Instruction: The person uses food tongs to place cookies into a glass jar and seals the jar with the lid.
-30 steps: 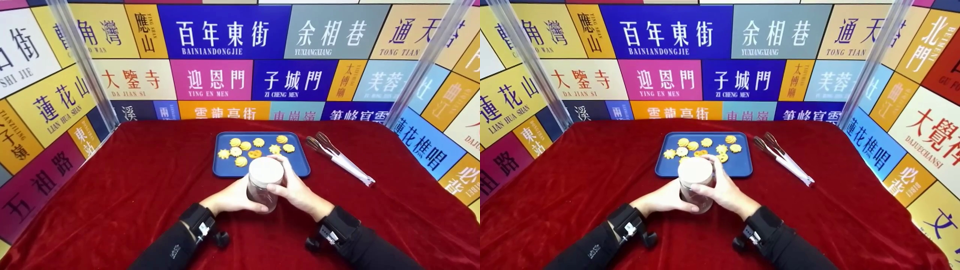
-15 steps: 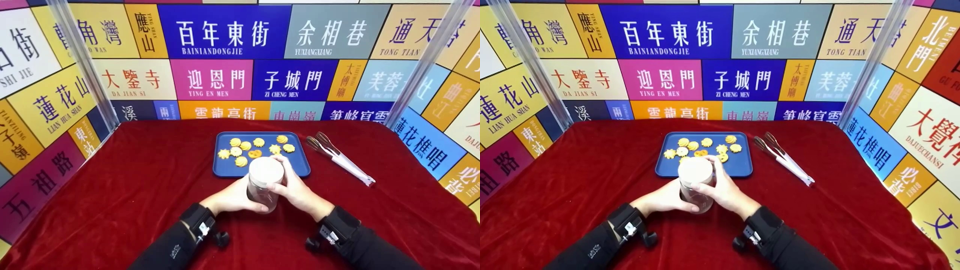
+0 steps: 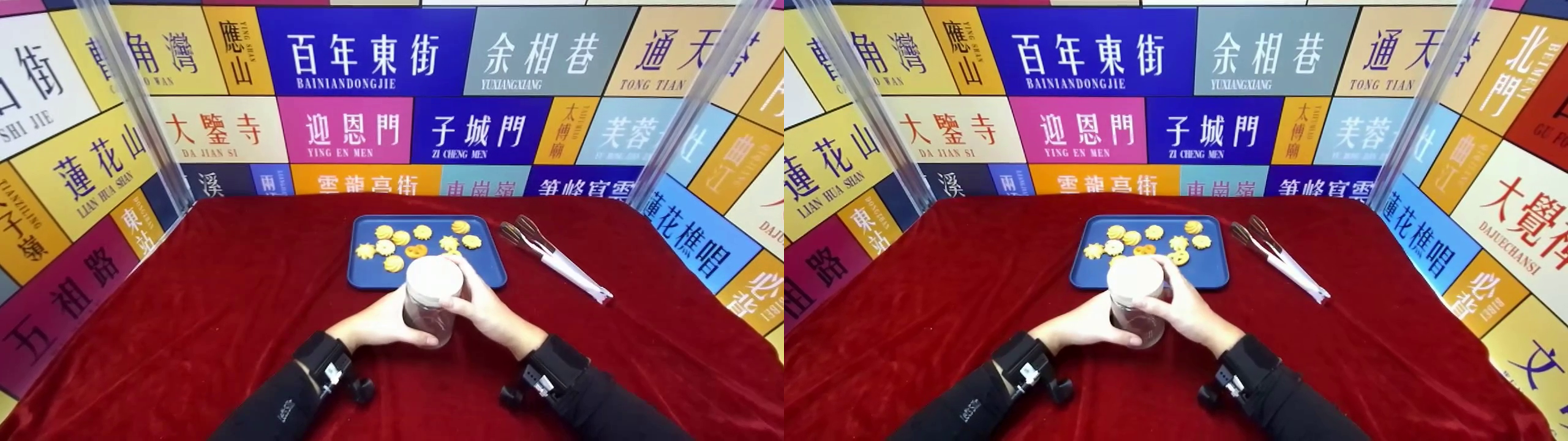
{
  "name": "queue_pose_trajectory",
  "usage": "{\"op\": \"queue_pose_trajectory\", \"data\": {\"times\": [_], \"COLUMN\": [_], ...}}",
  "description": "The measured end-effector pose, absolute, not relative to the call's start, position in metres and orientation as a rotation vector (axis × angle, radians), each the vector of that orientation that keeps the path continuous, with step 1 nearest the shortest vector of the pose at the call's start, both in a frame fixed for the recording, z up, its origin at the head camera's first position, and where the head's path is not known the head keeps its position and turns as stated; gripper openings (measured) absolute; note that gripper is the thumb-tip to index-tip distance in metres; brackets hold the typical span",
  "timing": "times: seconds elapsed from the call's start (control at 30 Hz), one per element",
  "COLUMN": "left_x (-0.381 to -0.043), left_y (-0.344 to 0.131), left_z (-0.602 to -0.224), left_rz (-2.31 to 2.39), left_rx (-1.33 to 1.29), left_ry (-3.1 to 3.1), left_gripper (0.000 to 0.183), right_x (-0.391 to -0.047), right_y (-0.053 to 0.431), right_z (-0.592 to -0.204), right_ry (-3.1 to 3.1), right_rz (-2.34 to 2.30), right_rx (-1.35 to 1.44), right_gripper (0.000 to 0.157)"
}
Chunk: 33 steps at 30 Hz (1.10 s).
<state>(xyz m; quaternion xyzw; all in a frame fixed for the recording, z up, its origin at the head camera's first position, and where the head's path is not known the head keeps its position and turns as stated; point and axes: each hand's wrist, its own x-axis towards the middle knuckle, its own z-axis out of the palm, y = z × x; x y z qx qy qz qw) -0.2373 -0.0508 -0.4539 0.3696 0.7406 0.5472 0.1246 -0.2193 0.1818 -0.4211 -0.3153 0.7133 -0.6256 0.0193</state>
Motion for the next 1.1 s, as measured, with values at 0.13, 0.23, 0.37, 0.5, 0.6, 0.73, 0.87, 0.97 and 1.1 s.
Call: {"op": "queue_pose_trajectory", "data": {"times": [0.13, 0.23, 0.37, 0.5, 0.6, 0.73, 0.87, 0.97, 1.1], "left_x": [-0.238, -0.238, -0.237, -0.237, -0.238, -0.238, -0.238, -0.238, -0.238], "left_y": [-0.050, -0.050, -0.051, -0.051, -0.052, -0.051, -0.051, -0.051, -0.051], "left_z": [-0.455, -0.455, -0.455, -0.454, -0.454, -0.455, -0.454, -0.454, -0.454], "left_rz": [1.590, 1.588, 1.585, 1.581, 1.580, 1.603, 1.627, 1.625, 1.618], "left_rx": [1.088, 1.086, 1.083, 1.082, 1.085, 1.103, 1.116, 1.113, 1.112], "left_ry": [2.165, 2.172, 2.183, 2.185, 2.182, 2.159, 2.128, 2.126, 2.133], "left_gripper": [0.088, 0.088, 0.089, 0.090, 0.091, 0.091, 0.090, 0.089, 0.089], "right_x": [-0.219, -0.217, -0.217, -0.220, -0.221, -0.217, -0.210, -0.207, -0.207], "right_y": [0.185, 0.186, 0.187, 0.186, 0.184, 0.178, 0.171, 0.169, 0.168], "right_z": [-0.420, -0.419, -0.419, -0.420, -0.420, -0.419, -0.415, -0.413, -0.413], "right_ry": [2.141, 2.141, 2.135, 2.096, 2.103, 2.282, 2.496, 2.552, 2.538], "right_rz": [-1.931, -1.919, -1.906, -1.909, -1.925, -1.911, -1.836, -1.805, -1.819], "right_rx": [-0.986, -0.961, -0.974, -1.053, -1.093, -1.008, -0.809, -0.714, -0.720], "right_gripper": [0.072, 0.072, 0.072, 0.076, 0.081, 0.086, 0.085, 0.084, 0.083]}}
